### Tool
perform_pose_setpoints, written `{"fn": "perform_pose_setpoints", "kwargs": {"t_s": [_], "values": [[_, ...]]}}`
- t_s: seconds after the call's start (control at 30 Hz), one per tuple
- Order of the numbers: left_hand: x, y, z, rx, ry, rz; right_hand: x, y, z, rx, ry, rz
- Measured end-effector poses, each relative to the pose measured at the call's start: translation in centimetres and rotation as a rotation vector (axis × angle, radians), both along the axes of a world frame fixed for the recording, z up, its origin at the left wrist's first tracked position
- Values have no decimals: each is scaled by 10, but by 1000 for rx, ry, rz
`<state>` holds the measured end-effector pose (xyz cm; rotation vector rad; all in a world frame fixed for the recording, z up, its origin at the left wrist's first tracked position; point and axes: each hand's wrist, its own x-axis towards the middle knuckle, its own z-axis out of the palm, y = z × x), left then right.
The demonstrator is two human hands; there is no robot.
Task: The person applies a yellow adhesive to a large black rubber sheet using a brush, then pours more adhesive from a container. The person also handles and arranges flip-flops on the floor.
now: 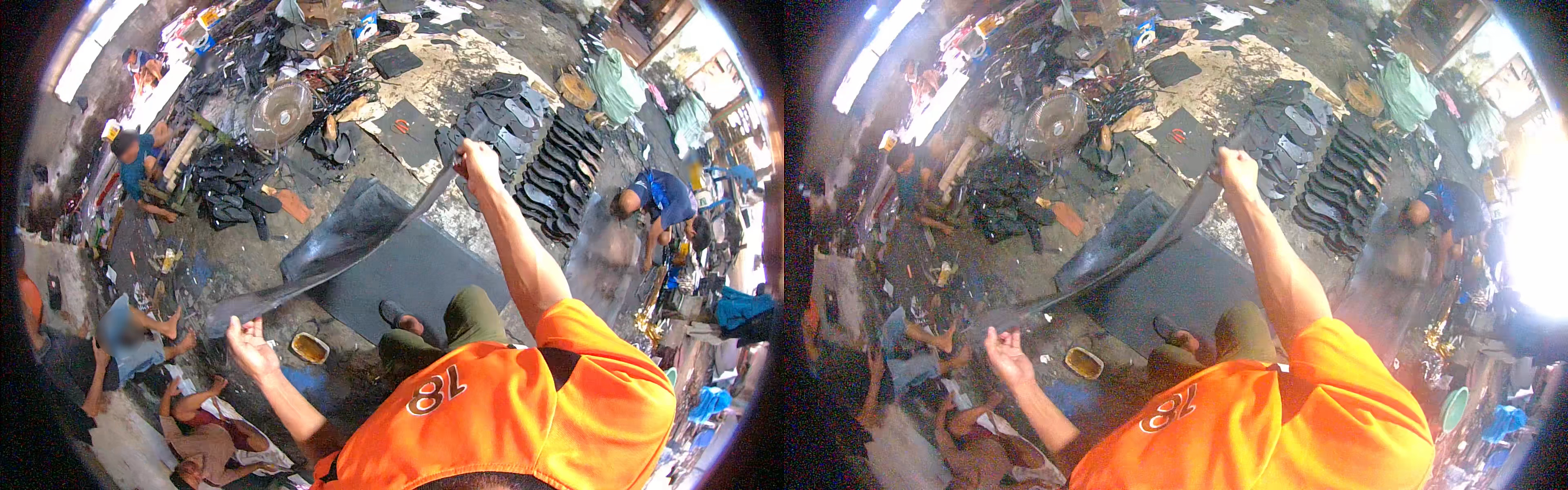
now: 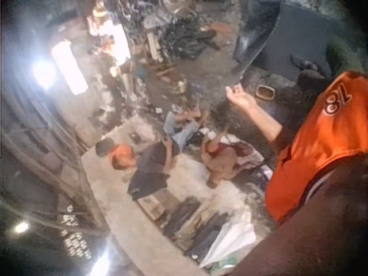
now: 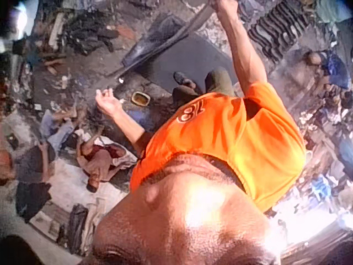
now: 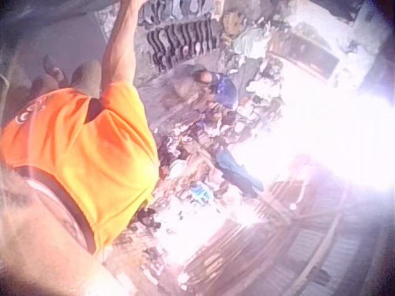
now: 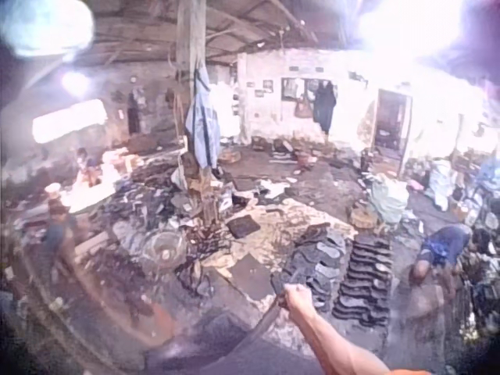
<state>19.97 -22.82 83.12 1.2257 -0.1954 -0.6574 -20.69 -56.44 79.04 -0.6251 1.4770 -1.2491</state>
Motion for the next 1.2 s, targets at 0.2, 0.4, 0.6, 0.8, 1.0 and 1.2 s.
{"fn": "perform_pose_setpoints", "kwargs": {"t_s": [0.2,0.4,0.6,0.8,1.0,1.2], "values": [[33,-123,115,-241,-96,-12,34,-109,112,-218,-76,108],[33,-254,224,-476,-329,-347,31,-251,197,-400,-268,139],[28,-392,287,-562,-386,-425,23,-408,239,-485,-408,79],[-65,-568,332,-571,-370,-147,-25,-538,283,-554,-406,11],[-71,-747,326,-628,-298,-276,-105,-658,304,-682,-224,-65],[-133,-966,329,-548,-130,-548,-211,-776,316,-770,-345,-151]]}}
